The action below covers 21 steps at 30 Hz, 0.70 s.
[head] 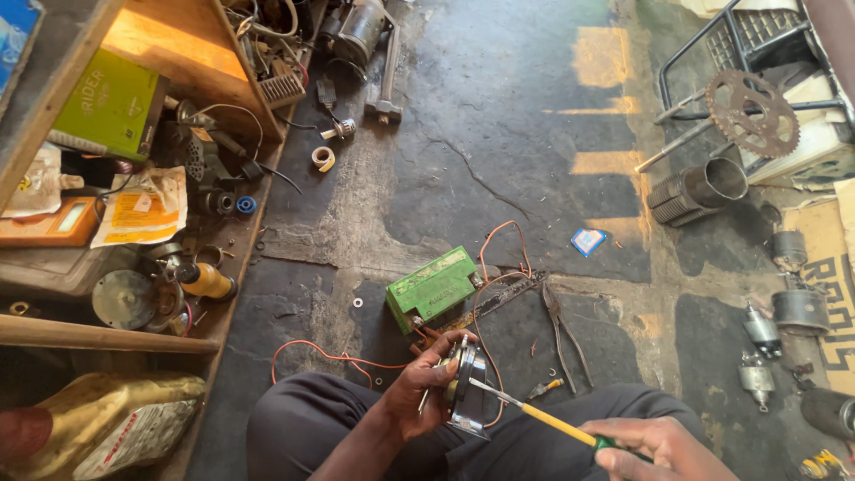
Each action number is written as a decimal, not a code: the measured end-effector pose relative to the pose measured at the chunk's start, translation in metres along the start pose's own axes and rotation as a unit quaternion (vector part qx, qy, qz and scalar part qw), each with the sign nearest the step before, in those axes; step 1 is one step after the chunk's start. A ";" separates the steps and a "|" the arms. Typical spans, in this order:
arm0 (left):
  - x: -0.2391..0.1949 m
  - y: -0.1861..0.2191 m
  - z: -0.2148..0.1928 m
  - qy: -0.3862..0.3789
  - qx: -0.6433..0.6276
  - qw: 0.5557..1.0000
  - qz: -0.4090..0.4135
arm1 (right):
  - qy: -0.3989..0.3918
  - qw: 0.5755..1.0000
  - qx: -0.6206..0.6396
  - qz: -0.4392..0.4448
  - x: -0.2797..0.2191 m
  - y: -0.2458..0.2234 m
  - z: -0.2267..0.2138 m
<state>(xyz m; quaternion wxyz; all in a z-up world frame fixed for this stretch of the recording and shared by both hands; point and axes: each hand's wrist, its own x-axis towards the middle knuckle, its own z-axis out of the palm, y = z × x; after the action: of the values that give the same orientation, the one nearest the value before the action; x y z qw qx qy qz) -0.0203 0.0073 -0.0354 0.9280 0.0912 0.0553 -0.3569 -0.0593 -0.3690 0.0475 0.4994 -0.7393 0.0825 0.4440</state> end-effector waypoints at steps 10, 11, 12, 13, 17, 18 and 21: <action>0.004 -0.006 0.000 -0.007 -0.005 1.000 -0.027 | 0.181 0.653 -0.629 -0.381 0.013 0.089 -0.005; 0.003 -0.005 -0.001 -0.004 -0.001 1.000 -0.029 | 0.173 0.628 -0.597 -0.468 0.021 0.090 -0.009; 0.003 -0.003 -0.002 -0.001 0.003 1.000 -0.029 | 0.163 0.597 -0.560 -0.551 0.027 0.089 -0.013; 0.003 -0.002 -0.004 0.001 0.007 1.000 -0.030 | 0.138 0.748 -0.467 -0.451 0.029 0.089 -0.012; 0.003 -0.002 -0.010 -0.005 0.006 0.999 -0.033 | -0.009 0.979 -0.125 -0.159 0.028 0.077 -0.004; 0.004 -0.001 -0.010 -0.004 0.012 0.999 -0.031 | -0.053 0.986 -0.075 -0.141 0.028 0.069 -0.005; 0.004 -0.001 -0.008 -0.007 0.015 0.999 -0.029 | -0.066 0.994 -0.018 -0.079 0.023 0.048 -0.003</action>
<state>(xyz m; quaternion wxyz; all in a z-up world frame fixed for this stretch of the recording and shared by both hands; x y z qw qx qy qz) -0.0182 0.0050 -0.0439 0.9162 0.1008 0.0460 -0.3850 -0.0711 -0.3880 -0.0011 0.5237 -0.7218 -0.0179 0.4522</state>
